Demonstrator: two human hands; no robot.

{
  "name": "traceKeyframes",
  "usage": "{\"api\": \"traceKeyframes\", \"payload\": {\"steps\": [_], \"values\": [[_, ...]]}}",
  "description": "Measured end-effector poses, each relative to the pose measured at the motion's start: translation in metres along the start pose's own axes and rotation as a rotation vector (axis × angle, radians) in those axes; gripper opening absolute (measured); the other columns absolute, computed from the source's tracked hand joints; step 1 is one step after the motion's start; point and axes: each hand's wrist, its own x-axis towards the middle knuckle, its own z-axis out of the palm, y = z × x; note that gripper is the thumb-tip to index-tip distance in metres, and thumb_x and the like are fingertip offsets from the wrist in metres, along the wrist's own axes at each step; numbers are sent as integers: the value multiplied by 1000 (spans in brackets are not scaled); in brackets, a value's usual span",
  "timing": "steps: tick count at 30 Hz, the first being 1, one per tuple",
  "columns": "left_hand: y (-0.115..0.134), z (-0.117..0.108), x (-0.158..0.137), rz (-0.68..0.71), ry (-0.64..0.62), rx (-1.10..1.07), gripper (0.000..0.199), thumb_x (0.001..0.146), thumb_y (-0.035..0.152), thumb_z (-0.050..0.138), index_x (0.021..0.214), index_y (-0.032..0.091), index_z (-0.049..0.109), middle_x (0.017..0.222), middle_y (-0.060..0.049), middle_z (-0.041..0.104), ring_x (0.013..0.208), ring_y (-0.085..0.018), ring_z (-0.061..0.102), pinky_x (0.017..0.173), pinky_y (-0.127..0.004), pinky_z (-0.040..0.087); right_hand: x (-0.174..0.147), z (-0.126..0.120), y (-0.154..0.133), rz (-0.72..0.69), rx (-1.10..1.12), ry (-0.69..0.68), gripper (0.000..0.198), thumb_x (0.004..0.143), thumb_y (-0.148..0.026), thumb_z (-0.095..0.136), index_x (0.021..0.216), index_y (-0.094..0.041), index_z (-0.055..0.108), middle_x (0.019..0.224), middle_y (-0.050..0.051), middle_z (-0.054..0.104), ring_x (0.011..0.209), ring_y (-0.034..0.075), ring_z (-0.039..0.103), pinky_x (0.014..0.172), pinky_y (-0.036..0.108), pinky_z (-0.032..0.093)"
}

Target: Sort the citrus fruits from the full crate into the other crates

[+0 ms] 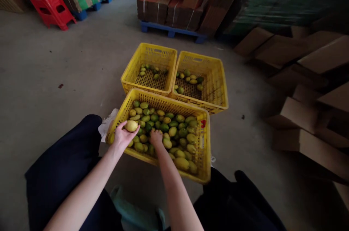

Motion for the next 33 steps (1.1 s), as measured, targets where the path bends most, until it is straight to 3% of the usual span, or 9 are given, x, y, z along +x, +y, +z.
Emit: {"api": "traceKeyframes", "payload": {"steps": [3, 6, 12, 15, 17, 20, 25, 29, 33], "values": [[-3, 2, 3, 10, -4, 36, 10, 92, 15, 50, 87, 17, 59, 79, -4, 68, 70, -14, 66, 70, -31, 61, 4, 0, 0, 26, 108, 7, 35, 93, -34, 61, 122, -16, 59, 124, 11, 61, 107, 23, 63, 90, 45, 54], [-7, 3, 4, 3, -8, 25, 10, 95, 19, 52, 90, 17, 60, 77, -3, 67, 68, -13, 67, 68, -26, 62, -1, -19, 12, 28, 273, 27, 29, 90, -32, 62, 113, -14, 63, 109, 14, 68, 105, 27, 64, 89, 41, 52], [-11, 24, -18, -125, -117, 77, 27, 97, 36, 49, 98, 11, 61, 77, -9, 67, 66, -15, 68, 50, -19, 58, -39, -111, 57, -83, 673, 126, 34, 85, -41, 55, 112, -20, 56, 81, 2, 68, 76, 20, 68, 71, 33, 55], [-8, 54, -43, -139, -280, 245, 33, 98, 39, 46, 91, 10, 61, 71, -8, 65, 53, -11, 61, 43, -17, 52, -78, -159, 75, -198, 900, 211, 39, 77, -40, 61, 111, -24, 49, 82, -3, 67, 70, 16, 65, 70, 31, 55], [-6, 76, -62, -89, -428, 405, 35, 98, 39, 45, 88, 10, 62, 69, -8, 65, 48, -11, 57, 40, -18, 48, -107, -177, 80, -340, 1284, 313, 46, 67, -39, 73, 103, -26, 48, 84, -3, 67, 71, 17, 64, 69, 32, 55], [-4, 95, -85, -4, -618, 579, 31, 98, 31, 42, 90, 11, 64, 73, -9, 67, 54, -14, 60, 43, -21, 47, -140, -183, 76, -383, 1517, 467, 55, 57, -32, 82, 101, -27, 49, 89, -3, 68, 74, 17, 65, 70, 33, 56], [-18, 80, -84, 131, -655, 606, 8, 89, 16, 57, 94, 13, 63, 84, -8, 70, 67, -14, 65, 56, -21, 50, -160, -170, 59, -308, 1485, 574, 56, 56, -34, 84, 104, -24, 56, 98, 2, 69, 80, 20, 69, 73, 36, 57], [-33, 66, -75, 282, -738, 606, 33, 73, 9, 77, 104, 18, 66, 95, -5, 71, 91, -17, 68, 75, -19, 51, -168, -171, 51, -273, 1443, 687, 54, 59, -37, 84, 104, -23, 58, 97, 4, 69, 79, 20, 69, 72, 35, 57], [-34, 67, -82, 414, -763, 692, 48, 59, 3, 84, 102, 18, 68, 95, -4, 72, 92, -18, 68, 80, -20, 52, -177, -176, 49, -287, 1324, 878, 52, 64, -36, 81, 107, -23, 56, 96, 3, 69, 80, 20, 69, 73, 35, 58]]}}
